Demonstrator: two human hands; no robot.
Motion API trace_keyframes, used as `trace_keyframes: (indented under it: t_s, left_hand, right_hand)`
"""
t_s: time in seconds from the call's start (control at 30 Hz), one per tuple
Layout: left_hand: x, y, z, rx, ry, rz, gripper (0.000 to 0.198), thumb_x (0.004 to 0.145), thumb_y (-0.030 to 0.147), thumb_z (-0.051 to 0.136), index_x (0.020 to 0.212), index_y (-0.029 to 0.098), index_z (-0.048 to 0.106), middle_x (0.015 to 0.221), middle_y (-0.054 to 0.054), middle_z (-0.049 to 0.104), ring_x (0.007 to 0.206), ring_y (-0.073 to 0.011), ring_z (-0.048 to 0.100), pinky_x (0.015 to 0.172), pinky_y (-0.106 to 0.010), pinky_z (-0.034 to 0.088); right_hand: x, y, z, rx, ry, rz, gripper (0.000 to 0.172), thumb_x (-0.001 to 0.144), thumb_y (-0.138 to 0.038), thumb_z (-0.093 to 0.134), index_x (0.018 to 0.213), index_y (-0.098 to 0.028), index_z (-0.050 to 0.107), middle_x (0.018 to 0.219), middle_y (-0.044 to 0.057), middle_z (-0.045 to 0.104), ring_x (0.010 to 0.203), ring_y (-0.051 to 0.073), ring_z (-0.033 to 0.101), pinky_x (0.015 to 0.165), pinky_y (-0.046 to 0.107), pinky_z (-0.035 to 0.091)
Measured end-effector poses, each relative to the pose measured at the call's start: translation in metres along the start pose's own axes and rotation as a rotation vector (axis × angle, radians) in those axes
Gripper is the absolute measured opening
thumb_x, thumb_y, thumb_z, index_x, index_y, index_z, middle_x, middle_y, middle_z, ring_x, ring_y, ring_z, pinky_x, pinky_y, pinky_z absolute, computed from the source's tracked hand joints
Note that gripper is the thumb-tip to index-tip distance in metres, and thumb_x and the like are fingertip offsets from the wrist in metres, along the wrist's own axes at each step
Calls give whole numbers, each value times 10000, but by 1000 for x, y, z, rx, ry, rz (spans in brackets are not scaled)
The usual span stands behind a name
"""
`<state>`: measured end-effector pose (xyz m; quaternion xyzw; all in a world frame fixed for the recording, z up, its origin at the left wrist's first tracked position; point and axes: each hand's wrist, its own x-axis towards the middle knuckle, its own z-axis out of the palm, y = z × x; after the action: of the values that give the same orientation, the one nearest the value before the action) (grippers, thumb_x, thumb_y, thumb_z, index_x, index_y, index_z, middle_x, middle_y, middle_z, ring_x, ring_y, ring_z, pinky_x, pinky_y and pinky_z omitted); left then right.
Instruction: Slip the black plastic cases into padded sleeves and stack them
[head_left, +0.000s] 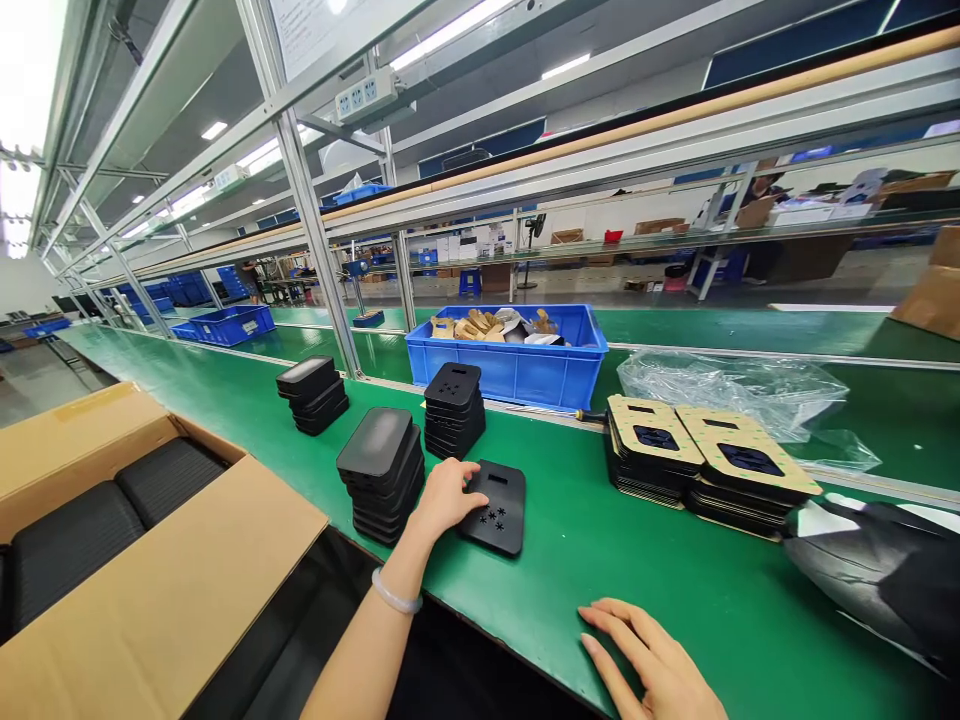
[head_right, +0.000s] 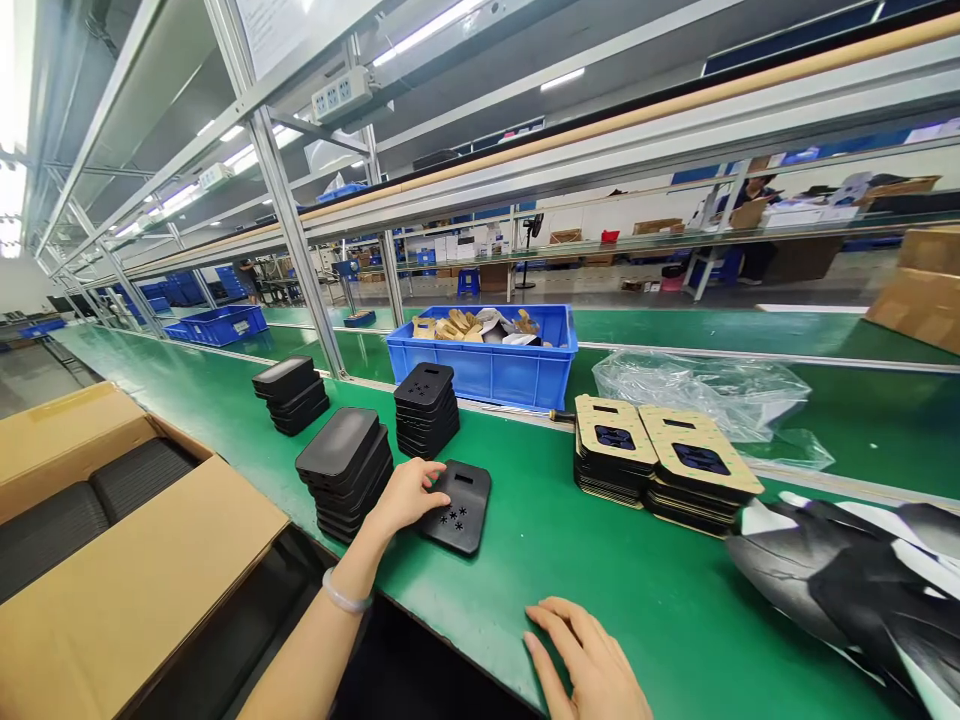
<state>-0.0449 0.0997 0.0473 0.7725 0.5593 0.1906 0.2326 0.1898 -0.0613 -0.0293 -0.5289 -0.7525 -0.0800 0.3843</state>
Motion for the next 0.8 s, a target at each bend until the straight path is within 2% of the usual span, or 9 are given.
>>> trace_keyframes:
  t_s: [0.17, 0.47, 0.6, 0.8]
  left_hand:
    - [-8, 10, -9, 170, -121, 24, 255, 903, 366, 628, 1076, 180, 648, 1130, -66, 672, 1026, -214, 640, 928, -456, 523]
    - [-9, 21, -15, 329, -205, 56, 199, 911, 334, 621, 1025, 175, 656, 1080, -56, 681, 976, -195, 653, 879, -415, 546]
    - [-11, 20, -17, 364, -176, 65, 206, 925, 335, 602, 1032, 166, 652, 1064, -54, 685, 951, -187, 659, 860, -409, 557]
    - [-25, 21, -15, 424, -33, 68, 213, 943, 335, 568, 1046, 165, 645, 1073, -58, 674, 964, -194, 650, 853, -415, 554]
  right_hand:
    - [-2, 1, 3, 9, -20, 24, 299, 963, -481, 494, 1035, -261, 682, 1025, 54, 697, 860, 206, 703, 704, 300, 590]
    - [-4, 0, 2, 3, -18, 0, 290, 973, -460, 483, 1055, -252, 667, 1037, 58, 687, 873, 213, 691, 724, 323, 574]
    - [-3, 0, 2, -20, 1, -41, 286, 982, -440, 471, 1060, -239, 659, 1028, 61, 682, 871, 208, 688, 730, 323, 565]
    - [-3, 0, 2, -28, 6, -51, 291, 987, -444, 464, 1058, -232, 650, 1030, 63, 678, 876, 201, 684, 740, 314, 556]
